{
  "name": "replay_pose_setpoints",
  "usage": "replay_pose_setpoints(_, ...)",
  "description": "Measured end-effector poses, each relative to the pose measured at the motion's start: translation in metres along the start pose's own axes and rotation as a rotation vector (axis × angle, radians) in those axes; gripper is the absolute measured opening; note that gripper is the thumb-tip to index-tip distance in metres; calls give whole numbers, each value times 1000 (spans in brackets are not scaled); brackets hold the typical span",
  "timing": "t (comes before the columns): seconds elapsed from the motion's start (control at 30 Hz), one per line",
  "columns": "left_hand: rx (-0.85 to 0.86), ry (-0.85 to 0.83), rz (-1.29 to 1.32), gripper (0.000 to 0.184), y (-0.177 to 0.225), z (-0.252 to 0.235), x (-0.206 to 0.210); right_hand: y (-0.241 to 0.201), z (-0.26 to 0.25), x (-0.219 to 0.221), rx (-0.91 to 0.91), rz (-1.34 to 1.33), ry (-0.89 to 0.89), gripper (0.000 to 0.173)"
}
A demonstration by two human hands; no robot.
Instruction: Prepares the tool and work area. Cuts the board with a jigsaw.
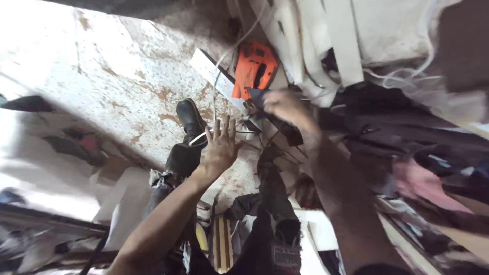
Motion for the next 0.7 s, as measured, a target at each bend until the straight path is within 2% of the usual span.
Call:
replay_pose_setpoints(0.07, -75, -52, -31, 78, -12, 1, -2, 43, -75, 5, 214, -168, 364, 44)
replay_pose_setpoints(0.1, -80, -58, -38, 74, -16, -2, -4, 56, -104, 7, 318, -263, 468, 58)
replay_pose_setpoints(0.17, -73, -52, -49, 68, -22, 3, 2, 65, -131, 29, 491, -501, 569, 73)
replay_pose_setpoints(0.2, -58, -38, -53, 67, -22, 5, 5, 62, -133, 35, 536, -567, 591, 73)
replay_pose_setpoints(0.27, 7, 19, -47, 62, -14, 6, 12, 65, -139, 29, 567, -613, 578, 70)
replay_pose_setpoints(0.33, 49, 3, -61, 59, -8, 11, 23, 70, -140, 25, 573, -647, 445, 60)
replay_pose_setpoints(0.4, 44, -46, -65, 60, -3, 10, 32, 60, -144, 20, 485, -677, 364, 51)
replay_pose_setpoints(0.43, 44, -61, -78, 59, -1, 13, 40, 52, -137, 24, 457, -641, 345, 52)
replay_pose_setpoints(0.57, 37, -20, -117, 54, 10, 18, 73, 0, -84, 28, 476, -324, 371, 67)
replay_pose_setpoints(0.6, 16, -26, -115, 53, 12, 24, 85, -16, -66, 30, 506, -239, 344, 65)
replay_pose_setpoints(0.63, -3, -52, -96, 53, 15, 32, 98, -29, -50, 32, 532, -150, 338, 51)
replay_pose_setpoints(0.67, -23, -100, -63, 53, 21, 47, 112, -39, -33, 34, 549, -78, 305, 45)
replay_pose_setpoints(0.7, -35, -154, -19, 53, 30, 65, 125, -44, -15, 34, 556, -11, 257, 47)
Point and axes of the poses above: each hand's wrist, its own z-axis away from the middle knuckle, its own x-axis out of the palm, y = z × x, the point moved 3 cm from there along -z, towards the middle knuckle, and after that the axes turned 2 degrees about -y, right-handed, at the moved point
